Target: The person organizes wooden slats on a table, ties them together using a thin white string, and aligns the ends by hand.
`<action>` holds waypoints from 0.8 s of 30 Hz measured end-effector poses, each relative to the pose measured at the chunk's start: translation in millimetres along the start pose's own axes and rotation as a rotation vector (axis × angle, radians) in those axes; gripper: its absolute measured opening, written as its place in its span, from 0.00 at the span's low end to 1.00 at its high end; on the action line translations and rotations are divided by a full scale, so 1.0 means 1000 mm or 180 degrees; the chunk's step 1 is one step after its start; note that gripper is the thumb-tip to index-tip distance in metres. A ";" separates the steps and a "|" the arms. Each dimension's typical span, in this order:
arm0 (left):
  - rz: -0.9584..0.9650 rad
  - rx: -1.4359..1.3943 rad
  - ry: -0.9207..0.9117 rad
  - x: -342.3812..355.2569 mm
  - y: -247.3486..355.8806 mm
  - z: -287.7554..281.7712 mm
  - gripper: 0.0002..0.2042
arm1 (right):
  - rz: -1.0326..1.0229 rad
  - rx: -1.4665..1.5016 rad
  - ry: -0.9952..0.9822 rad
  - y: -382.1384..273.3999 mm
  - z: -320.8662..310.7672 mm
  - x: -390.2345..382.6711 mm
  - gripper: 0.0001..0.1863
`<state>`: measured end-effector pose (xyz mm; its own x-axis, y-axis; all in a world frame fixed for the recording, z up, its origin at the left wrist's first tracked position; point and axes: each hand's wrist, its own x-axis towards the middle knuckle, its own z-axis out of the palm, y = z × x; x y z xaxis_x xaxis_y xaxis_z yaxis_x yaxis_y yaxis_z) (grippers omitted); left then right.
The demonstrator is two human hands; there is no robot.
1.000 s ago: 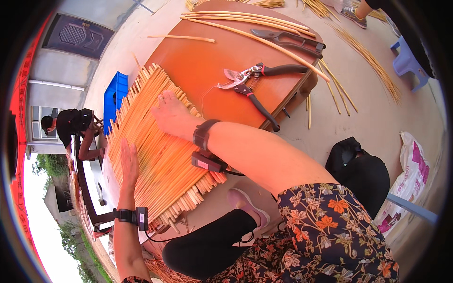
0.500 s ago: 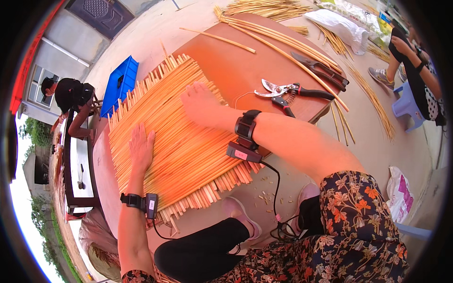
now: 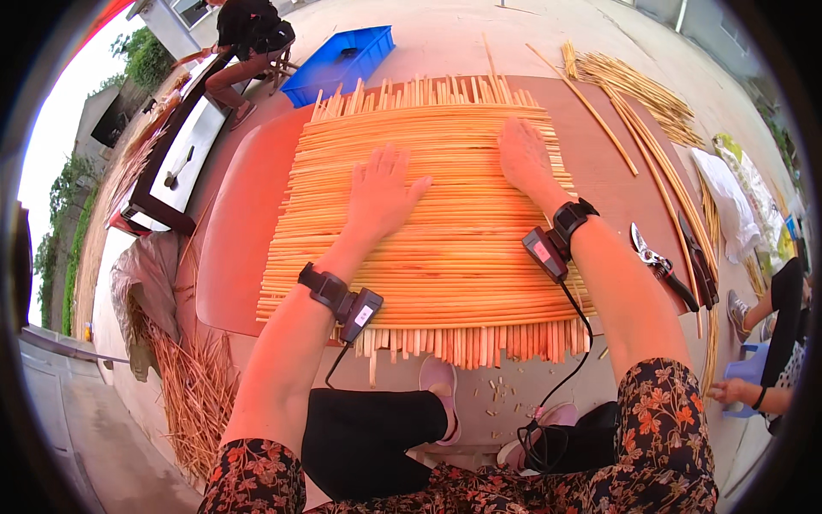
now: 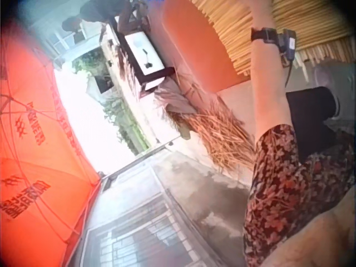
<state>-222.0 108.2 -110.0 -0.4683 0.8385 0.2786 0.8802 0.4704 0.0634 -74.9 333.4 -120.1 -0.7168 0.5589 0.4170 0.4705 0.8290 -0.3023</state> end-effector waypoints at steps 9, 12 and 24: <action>-0.0031 -0.0503 -0.0054 0.004 -0.052 -0.011 0.35 | 0.0053 -0.0153 -0.0176 -0.027 0.010 -0.002 0.07; -0.0286 -0.0620 0.0260 0.022 -0.091 -0.012 0.35 | -0.0053 -0.0173 -0.0081 -0.029 0.016 -0.002 0.08; -0.0933 -0.0424 0.0050 0.028 -0.182 0.009 0.40 | 0.0004 -0.0091 -0.0091 -0.049 0.038 0.004 0.11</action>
<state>-395.4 48.4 -122.6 -0.7029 0.6679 0.2447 0.7110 0.6502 0.2677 -120.6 294.7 -136.5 -0.7304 0.5593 0.3920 0.4855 0.8289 -0.2779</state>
